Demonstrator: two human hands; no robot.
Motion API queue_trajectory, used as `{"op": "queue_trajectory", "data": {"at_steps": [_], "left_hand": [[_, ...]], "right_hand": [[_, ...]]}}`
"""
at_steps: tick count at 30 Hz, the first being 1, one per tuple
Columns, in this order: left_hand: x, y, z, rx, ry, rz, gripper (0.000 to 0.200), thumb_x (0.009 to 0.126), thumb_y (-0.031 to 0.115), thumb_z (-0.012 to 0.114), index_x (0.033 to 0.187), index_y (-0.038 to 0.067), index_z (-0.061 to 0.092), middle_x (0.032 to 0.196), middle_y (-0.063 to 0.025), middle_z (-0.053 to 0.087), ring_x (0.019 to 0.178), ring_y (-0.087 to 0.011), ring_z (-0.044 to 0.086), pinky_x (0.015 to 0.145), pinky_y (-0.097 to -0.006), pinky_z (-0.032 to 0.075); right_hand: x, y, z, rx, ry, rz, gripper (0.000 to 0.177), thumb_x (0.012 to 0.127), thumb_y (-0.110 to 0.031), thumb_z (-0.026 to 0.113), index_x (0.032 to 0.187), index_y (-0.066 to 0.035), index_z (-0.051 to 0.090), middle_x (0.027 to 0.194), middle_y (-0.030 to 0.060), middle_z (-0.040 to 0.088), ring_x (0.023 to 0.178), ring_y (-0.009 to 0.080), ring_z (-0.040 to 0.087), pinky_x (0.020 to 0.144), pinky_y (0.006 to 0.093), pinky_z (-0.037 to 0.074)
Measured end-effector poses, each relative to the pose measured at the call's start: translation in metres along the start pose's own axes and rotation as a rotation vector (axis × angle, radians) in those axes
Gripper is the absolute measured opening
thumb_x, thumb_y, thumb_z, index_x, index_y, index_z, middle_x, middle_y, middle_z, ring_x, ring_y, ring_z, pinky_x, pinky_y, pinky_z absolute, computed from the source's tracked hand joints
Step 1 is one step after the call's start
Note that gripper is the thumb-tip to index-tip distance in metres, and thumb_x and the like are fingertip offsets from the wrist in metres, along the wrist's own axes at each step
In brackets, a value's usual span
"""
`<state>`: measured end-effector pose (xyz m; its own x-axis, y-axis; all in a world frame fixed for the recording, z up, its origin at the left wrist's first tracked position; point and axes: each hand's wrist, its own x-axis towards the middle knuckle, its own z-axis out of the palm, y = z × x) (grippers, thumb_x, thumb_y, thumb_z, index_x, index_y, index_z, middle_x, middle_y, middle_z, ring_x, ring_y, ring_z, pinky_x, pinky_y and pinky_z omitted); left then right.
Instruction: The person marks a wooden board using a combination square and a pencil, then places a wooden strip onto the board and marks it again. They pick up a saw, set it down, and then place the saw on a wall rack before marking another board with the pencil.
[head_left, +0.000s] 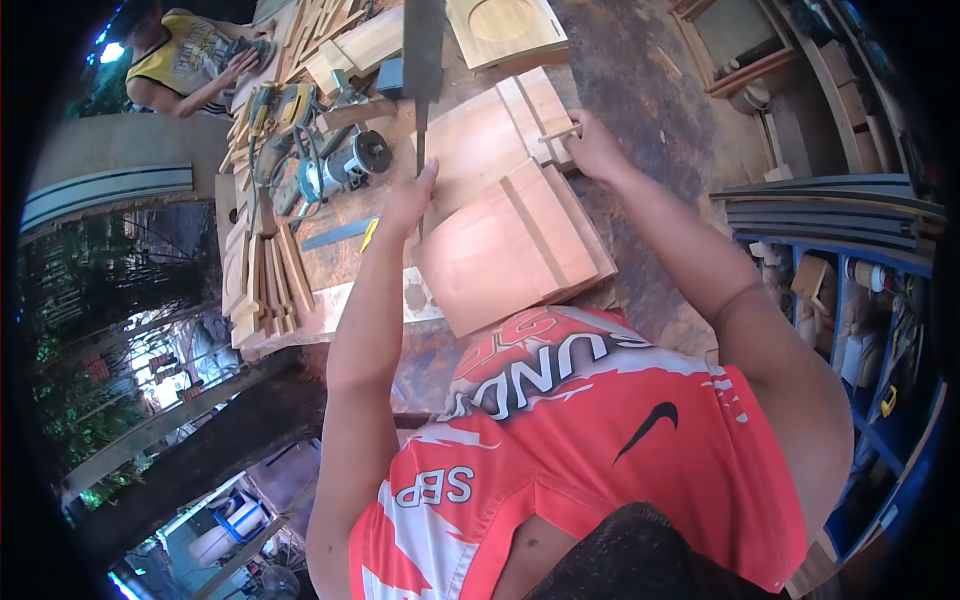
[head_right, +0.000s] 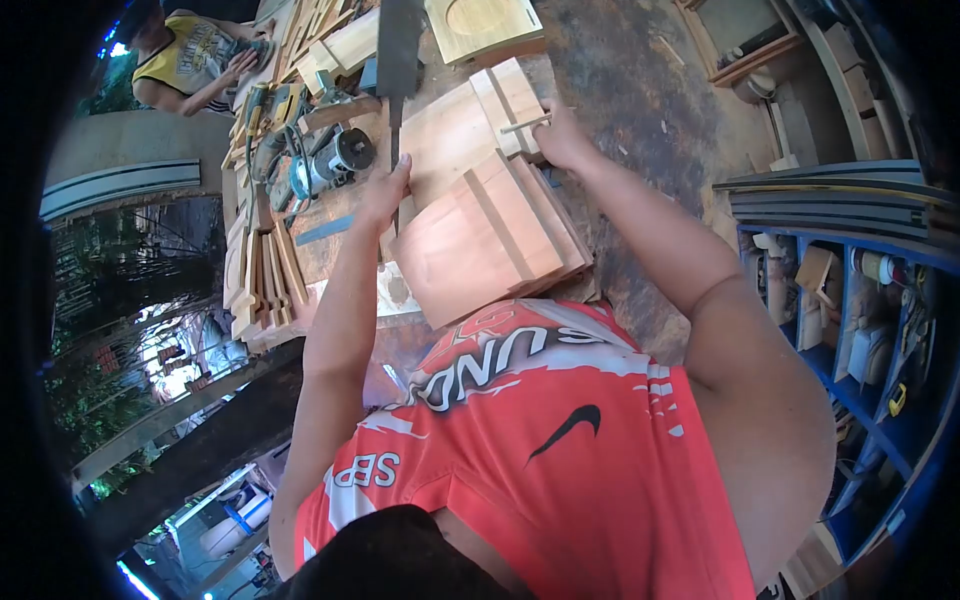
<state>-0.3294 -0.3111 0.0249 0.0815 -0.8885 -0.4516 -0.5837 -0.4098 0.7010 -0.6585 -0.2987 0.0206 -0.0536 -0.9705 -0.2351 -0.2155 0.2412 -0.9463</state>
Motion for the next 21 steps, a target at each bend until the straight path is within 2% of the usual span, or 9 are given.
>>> {"op": "queue_trajectory", "data": {"at_steps": [2,5,9,11,12,14,16,18,21], "left_hand": [[0.006,0.013,0.001,-0.015,0.013,0.031,0.064,0.089,0.058,0.057,0.082,-0.005,0.066,0.074,-0.0083,0.061,0.07,-0.0174,0.055,0.064,-0.0331,0.043],[0.015,0.045,0.001,0.027,0.01,0.086,0.055,0.093,0.054,0.055,0.063,0.008,0.056,0.064,0.0015,0.049,0.062,-0.0115,0.041,0.057,-0.0302,0.032],[0.027,0.041,0.001,0.023,-0.005,0.069,0.054,0.093,0.053,0.055,0.063,0.008,0.055,0.063,0.0024,0.046,0.061,-0.0115,0.038,0.057,-0.0299,0.03],[0.019,0.036,-0.008,0.07,-0.04,0.052,0.052,0.095,0.05,0.054,0.082,0.001,0.066,0.077,-0.0038,0.06,0.071,-0.0128,0.051,0.067,-0.0294,0.041],[0.013,0.026,-0.013,0.073,-0.045,0.05,0.052,0.095,0.05,0.054,0.082,0.001,0.066,0.077,-0.0038,0.06,0.071,-0.0128,0.051,0.067,-0.0294,0.041],[-0.008,0.006,-0.026,-0.072,-0.04,0.103,0.055,0.097,0.046,0.051,0.114,-0.005,0.063,0.108,-0.0134,0.065,0.099,-0.017,0.06,0.09,-0.0315,0.047],[-0.048,-0.008,-0.037,-0.192,0.04,0.145,0.054,0.099,0.044,0.047,0.121,-0.004,0.061,0.11,-0.0142,0.066,0.102,-0.022,0.061,0.087,-0.0314,0.048],[-0.094,-0.009,-0.051,-0.189,-0.072,0.106,0.059,0.101,0.042,0.043,0.137,-0.005,0.046,0.131,-0.0186,0.056,0.122,-0.0256,0.053,0.102,-0.0339,0.043],[-0.148,-0.034,-0.043,-0.238,-0.02,0.017,0.06,0.101,0.042,0.043,0.136,-0.007,0.046,0.13,-0.0197,0.055,0.122,-0.0273,0.054,0.103,-0.0371,0.043]], "right_hand": [[0.011,0.003,-0.001,0.05,0.026,0.017,0.043,0.086,-0.007,0.057,0.127,0.004,0.049,0.118,0.022,0.061,0.111,0.0294,0.058,0.095,0.0367,0.044],[0.022,-0.001,-0.005,0.048,0.069,0.004,0.044,0.086,-0.006,0.055,0.129,0.004,0.047,0.12,0.023,0.059,0.113,0.0296,0.057,0.096,0.0364,0.043],[0.028,0.015,-0.015,-0.009,0.134,-0.078,0.043,0.087,-0.012,0.061,0.127,0.0,0.05,0.119,0.0208,0.06,0.113,0.0276,0.057,0.096,0.0368,0.044],[0.018,0.022,-0.028,-0.027,0.205,-0.105,0.043,0.086,-0.015,0.065,0.126,-0.003,0.053,0.119,0.0188,0.061,0.112,0.0263,0.058,0.095,0.0369,0.045],[-0.001,0.022,-0.037,-0.045,0.154,-0.102,0.045,0.084,-0.015,0.069,0.125,-0.007,0.054,0.116,0.016,0.063,0.11,0.0261,0.058,0.093,0.0369,0.046],[-0.023,0.038,-0.054,-0.065,0.105,-0.104,0.046,0.082,-0.016,0.073,0.124,-0.01,0.056,0.113,0.0131,0.064,0.108,0.026,0.059,0.091,0.037,0.047],[-0.037,0.07,-0.059,-0.401,-0.172,-0.534,0.046,0.077,-0.012,0.076,0.119,-0.012,0.058,0.105,0.0092,0.064,0.103,0.0267,0.059,0.086,0.0374,0.049],[-0.052,0.048,-0.057,-0.436,-0.23,-0.48,0.043,0.075,-0.011,0.076,0.113,-0.011,0.058,0.101,0.0092,0.062,0.101,0.0283,0.058,0.086,0.0379,0.048],[-0.046,0.039,-0.052,-0.502,-0.291,-0.462,0.039,0.073,-0.009,0.077,0.106,-0.009,0.056,0.095,0.0097,0.06,0.099,0.0306,0.056,0.084,0.0389,0.048]]}}
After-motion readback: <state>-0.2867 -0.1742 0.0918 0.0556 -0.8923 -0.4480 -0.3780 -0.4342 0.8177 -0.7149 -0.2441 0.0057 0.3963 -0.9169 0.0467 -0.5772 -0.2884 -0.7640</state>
